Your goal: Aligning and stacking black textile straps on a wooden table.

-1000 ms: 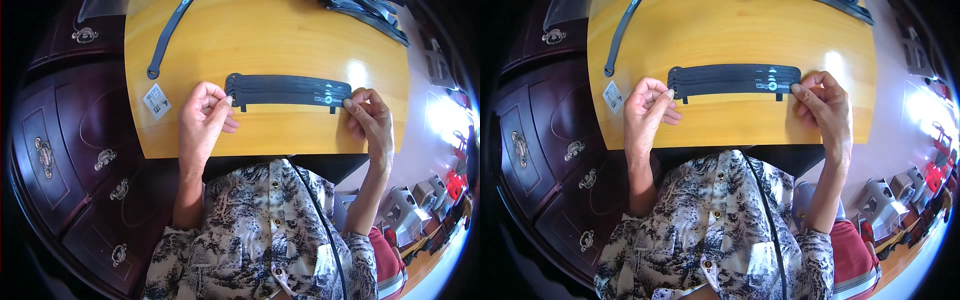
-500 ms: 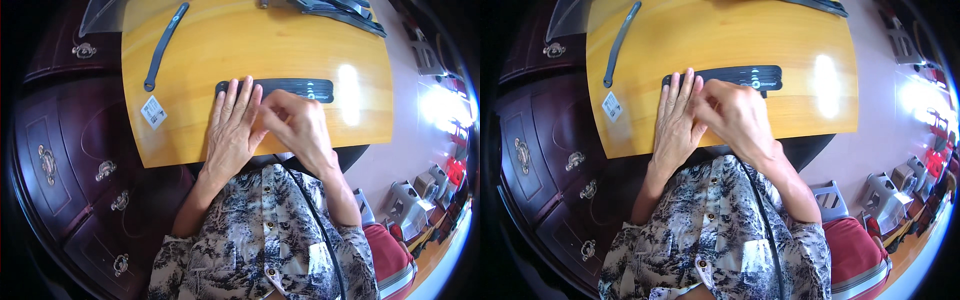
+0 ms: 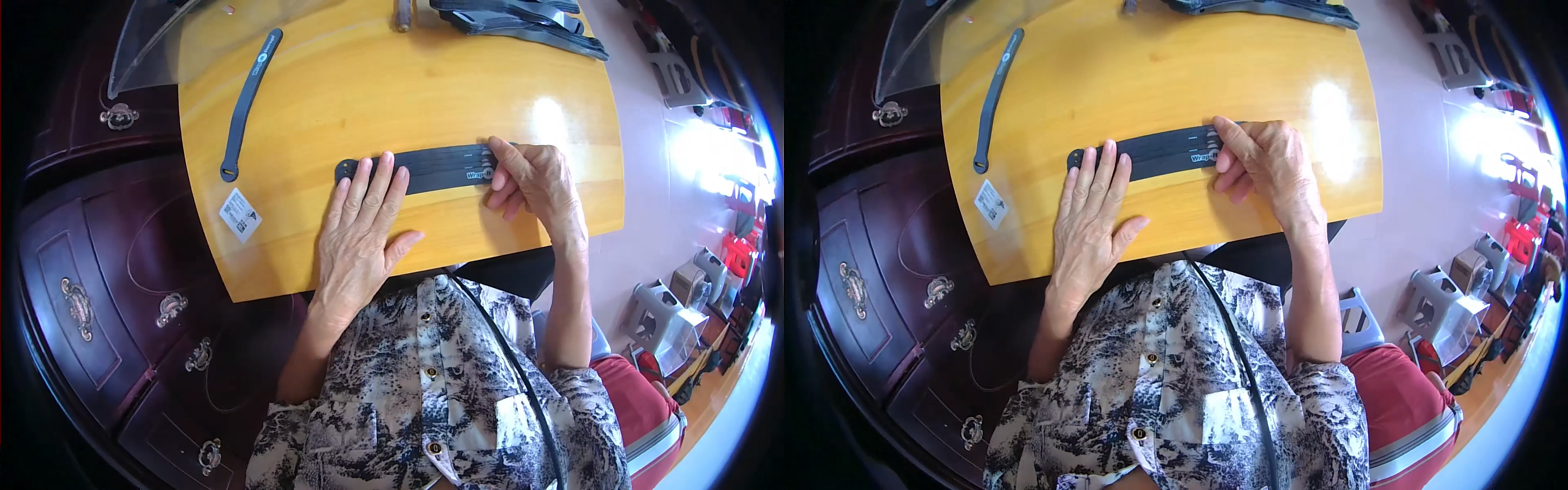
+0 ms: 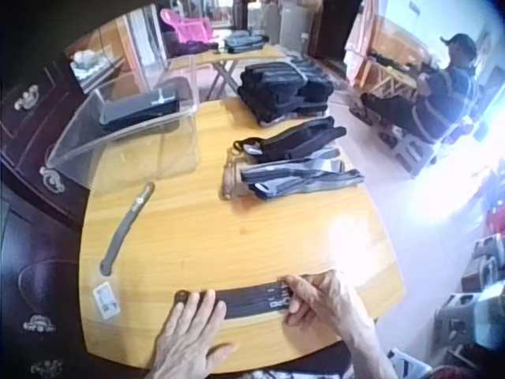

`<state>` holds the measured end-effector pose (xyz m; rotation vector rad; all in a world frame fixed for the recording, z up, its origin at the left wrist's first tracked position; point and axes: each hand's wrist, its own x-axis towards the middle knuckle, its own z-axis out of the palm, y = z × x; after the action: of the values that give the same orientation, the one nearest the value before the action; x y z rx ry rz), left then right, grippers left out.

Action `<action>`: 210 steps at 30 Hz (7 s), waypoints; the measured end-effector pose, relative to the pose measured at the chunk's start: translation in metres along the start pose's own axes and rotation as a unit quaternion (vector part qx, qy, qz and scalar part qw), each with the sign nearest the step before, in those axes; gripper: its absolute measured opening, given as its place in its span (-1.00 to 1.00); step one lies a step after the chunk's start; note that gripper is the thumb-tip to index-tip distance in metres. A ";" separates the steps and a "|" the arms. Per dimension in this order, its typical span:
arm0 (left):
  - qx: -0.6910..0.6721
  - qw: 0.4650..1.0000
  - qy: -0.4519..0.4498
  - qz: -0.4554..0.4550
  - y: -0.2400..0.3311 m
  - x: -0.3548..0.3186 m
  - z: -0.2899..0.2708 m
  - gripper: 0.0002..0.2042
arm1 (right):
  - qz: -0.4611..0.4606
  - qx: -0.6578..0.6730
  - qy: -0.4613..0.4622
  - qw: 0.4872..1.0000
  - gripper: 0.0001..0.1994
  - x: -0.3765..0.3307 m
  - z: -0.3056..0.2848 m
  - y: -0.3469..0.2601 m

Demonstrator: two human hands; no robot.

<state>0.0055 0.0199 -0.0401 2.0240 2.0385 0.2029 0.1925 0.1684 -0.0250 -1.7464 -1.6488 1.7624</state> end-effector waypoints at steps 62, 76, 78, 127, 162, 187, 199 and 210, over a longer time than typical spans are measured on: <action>-0.010 0.999 0.001 0.032 -0.026 -0.020 0.003 -0.26 | -0.338 -0.503 0.060 0.794 -0.33 -0.012 0.023 0.024; -0.040 0.920 0.326 -0.215 -0.124 -0.024 -0.027 -0.58 | -0.327 -0.452 0.062 0.827 -0.38 -0.026 0.013 0.013; -0.031 0.915 0.334 -0.222 -0.130 -0.020 -0.023 -0.61 | -0.353 -0.457 0.096 0.811 -0.43 -0.032 0.015 0.009; -0.376 0.827 0.382 -0.170 -0.036 -0.063 -0.008 -0.83 | -0.362 -0.001 -0.142 0.921 -0.88 -0.036 0.145 -0.042; -0.343 0.849 0.371 -0.154 -0.042 -0.053 -0.018 -0.88 | -0.334 0.000 -0.187 0.924 -0.85 -0.026 0.141 -0.049; -0.412 0.819 0.365 -0.163 -0.041 -0.053 -0.015 -0.91 | -0.309 0.064 -0.216 0.924 -0.89 -0.018 0.145 -0.053; -0.278 0.874 0.366 -0.158 -0.041 -0.047 -0.004 -0.87 | -0.291 -0.018 -0.150 0.945 -0.85 -0.019 0.152 -0.052; -0.279 0.885 0.365 -0.081 -0.057 -0.039 0.010 -0.74 | -0.355 -0.166 -0.117 0.912 -0.76 -0.014 0.156 -0.046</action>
<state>-0.0472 -0.0208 -0.0621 1.5071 2.1357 1.5180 0.0499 0.0889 -0.0275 -0.8217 -2.3883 1.4198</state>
